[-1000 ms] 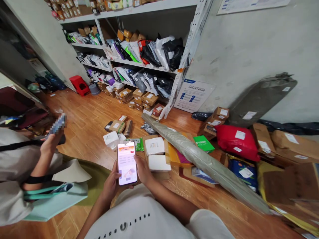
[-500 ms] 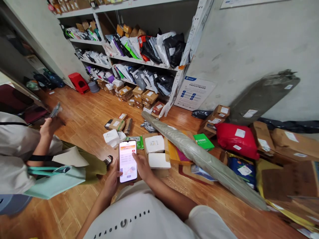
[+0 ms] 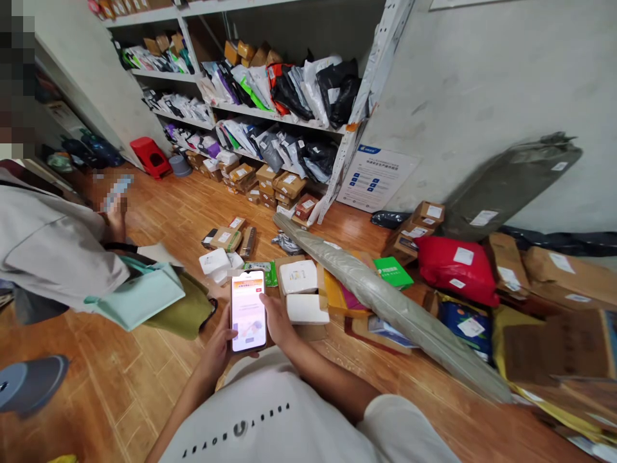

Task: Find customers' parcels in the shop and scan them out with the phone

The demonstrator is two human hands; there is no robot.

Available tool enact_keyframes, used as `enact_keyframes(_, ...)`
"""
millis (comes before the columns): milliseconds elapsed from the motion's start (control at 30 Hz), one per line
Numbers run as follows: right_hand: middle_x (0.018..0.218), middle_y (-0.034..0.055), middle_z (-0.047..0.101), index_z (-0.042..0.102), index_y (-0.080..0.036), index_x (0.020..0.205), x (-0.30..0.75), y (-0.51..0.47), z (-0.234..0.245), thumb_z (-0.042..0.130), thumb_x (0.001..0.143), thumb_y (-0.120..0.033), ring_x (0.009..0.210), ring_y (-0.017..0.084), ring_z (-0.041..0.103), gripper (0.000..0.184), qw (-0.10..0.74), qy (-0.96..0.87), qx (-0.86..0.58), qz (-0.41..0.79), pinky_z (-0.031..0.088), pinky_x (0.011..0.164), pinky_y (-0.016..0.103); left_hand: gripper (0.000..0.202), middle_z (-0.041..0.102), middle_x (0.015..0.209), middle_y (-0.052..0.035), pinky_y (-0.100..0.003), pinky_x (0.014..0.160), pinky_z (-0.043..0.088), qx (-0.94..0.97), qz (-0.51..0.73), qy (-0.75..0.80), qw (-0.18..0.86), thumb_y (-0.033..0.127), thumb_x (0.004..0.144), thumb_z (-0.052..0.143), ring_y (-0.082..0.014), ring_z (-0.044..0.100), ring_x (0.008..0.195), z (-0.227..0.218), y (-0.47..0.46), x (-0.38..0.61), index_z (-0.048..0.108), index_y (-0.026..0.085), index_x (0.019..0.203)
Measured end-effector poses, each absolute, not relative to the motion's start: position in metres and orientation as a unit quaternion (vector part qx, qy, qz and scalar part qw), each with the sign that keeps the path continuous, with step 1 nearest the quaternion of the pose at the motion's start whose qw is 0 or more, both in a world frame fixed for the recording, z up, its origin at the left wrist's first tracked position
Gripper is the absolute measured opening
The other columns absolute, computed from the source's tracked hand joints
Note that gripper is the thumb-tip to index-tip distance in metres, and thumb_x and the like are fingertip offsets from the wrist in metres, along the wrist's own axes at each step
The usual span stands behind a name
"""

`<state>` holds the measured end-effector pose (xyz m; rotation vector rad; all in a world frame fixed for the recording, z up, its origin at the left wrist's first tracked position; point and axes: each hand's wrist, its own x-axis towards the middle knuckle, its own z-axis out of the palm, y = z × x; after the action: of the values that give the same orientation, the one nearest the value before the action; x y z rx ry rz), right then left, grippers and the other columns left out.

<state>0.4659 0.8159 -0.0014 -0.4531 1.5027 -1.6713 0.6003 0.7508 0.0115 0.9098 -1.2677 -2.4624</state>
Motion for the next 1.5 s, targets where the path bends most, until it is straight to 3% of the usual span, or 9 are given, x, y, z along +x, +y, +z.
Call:
enact_keyframes(200, 0.065, 0.0024, 0.065, 0.063, -0.015, 0.081, 0.470, 0.810, 0.000, 0.068, 0.065, -0.063, 0.057, 0.017, 0.058, 0.051, 0.455, 0.571, -0.120, -0.673, 0.045, 0.054, 0.029, 0.086, 0.050, 0.133, -0.0115, -0.036, 0.057, 0.057, 0.304, -0.822, -0.473, 0.091, 0.019, 0.063, 0.048, -0.0260, 0.061, 0.088, 0.013, 0.751, 0.597, 0.022, 0.029, 0.145)
enact_keyframes(333, 0.068, 0.0028, 0.064, 0.061, -0.015, 0.087, 0.470, 0.812, -0.006, 0.061, 0.071, -0.065, 0.060, 0.018, 0.058, 0.052, 0.467, 0.565, -0.140, -0.666, 0.045, 0.056, 0.030, 0.088, 0.047, 0.136, -0.0116, -0.039, 0.056, 0.058, 0.294, -0.833, -0.459, 0.092, 0.018, 0.062, 0.049, -0.0274, 0.061, 0.088, 0.014, 0.750, 0.597, 0.021, 0.030, 0.145)
enact_keyframes(433, 0.087, 0.0045, 0.066, 0.054, -0.018, 0.111, 0.467, 0.820, -0.008, 0.059, 0.077, -0.055, 0.076, 0.021, 0.061, 0.050, 0.494, 0.529, -0.211, -0.657, 0.049, 0.069, 0.034, 0.095, 0.047, 0.136, -0.0092, -0.043, 0.059, 0.059, 0.292, -0.849, -0.430, 0.098, 0.015, 0.058, 0.048, -0.0282, 0.061, 0.091, 0.019, 0.748, 0.599, 0.016, 0.034, 0.146)
enact_keyframes(533, 0.098, 0.0047, 0.062, 0.044, -0.022, 0.122, 0.465, 0.830, -0.003, 0.063, 0.076, -0.042, 0.085, 0.021, 0.059, 0.054, 0.512, 0.505, -0.293, -0.630, 0.049, 0.074, 0.035, 0.105, 0.051, 0.132, -0.0068, -0.043, 0.062, 0.059, 0.284, -0.855, -0.421, 0.108, 0.009, 0.053, 0.049, -0.0284, 0.061, 0.093, 0.023, 0.748, 0.601, 0.012, 0.038, 0.147)
enact_keyframes(667, 0.103, 0.0050, 0.057, 0.039, -0.023, 0.123, 0.465, 0.836, 0.006, 0.068, 0.069, -0.035, 0.087, 0.021, 0.056, 0.062, 0.517, 0.490, -0.335, -0.617, 0.048, 0.070, 0.032, 0.112, 0.055, 0.130, -0.0077, -0.038, 0.057, 0.059, 0.285, -0.851, -0.425, 0.120, 0.006, 0.053, 0.054, -0.0274, 0.062, 0.090, 0.022, 0.750, 0.602, 0.006, 0.038, 0.149)
enact_keyframes(833, 0.105, 0.0051, 0.054, 0.033, -0.023, 0.127, 0.466, 0.836, 0.005, 0.070, 0.068, -0.037, 0.084, 0.019, 0.055, 0.071, 0.503, 0.476, -0.377, -0.615, 0.048, 0.071, 0.033, 0.112, 0.051, 0.136, -0.0068, -0.034, 0.055, 0.059, 0.276, -0.869, -0.386, 0.140, 0.009, 0.050, 0.048, -0.0293, 0.058, 0.101, 0.021, 0.750, 0.602, 0.006, 0.036, 0.150)
enact_keyframes(1067, 0.116, 0.0099, 0.052, 0.031, -0.022, 0.131, 0.467, 0.838, -0.003, 0.071, 0.067, -0.034, 0.101, 0.024, 0.054, 0.076, 0.462, 0.498, -0.409, -0.609, 0.049, 0.081, 0.038, 0.113, 0.046, 0.142, -0.0056, -0.033, 0.056, 0.059, 0.287, -0.870, -0.378, 0.135, 0.010, 0.050, 0.047, -0.0312, 0.055, 0.108, 0.025, 0.752, 0.603, 0.002, 0.037, 0.150)
enact_keyframes(1300, 0.114, 0.0092, 0.054, 0.035, -0.021, 0.129, 0.471, 0.839, -0.001, 0.067, 0.075, -0.034, 0.100, 0.023, 0.056, 0.065, 0.444, 0.518, -0.407, -0.607, 0.049, 0.085, 0.038, 0.108, 0.052, 0.135, -0.0054, -0.032, 0.057, 0.059, 0.289, -0.858, -0.401, 0.138, 0.009, 0.057, 0.050, -0.0272, 0.059, 0.100, 0.026, 0.754, 0.605, 0.004, 0.039, 0.149)
enact_keyframes(1500, 0.120, 0.0111, 0.054, 0.027, -0.022, 0.135, 0.473, 0.840, -0.002, 0.073, 0.069, -0.037, 0.107, 0.025, 0.056, 0.082, 0.484, 0.482, -0.396, -0.614, 0.050, 0.084, 0.038, 0.105, 0.053, 0.133, -0.0049, -0.034, 0.057, 0.059, 0.304, -0.848, -0.413, 0.135, 0.008, 0.059, 0.051, -0.0261, 0.061, 0.095, 0.024, 0.754, 0.607, 0.007, 0.041, 0.148)
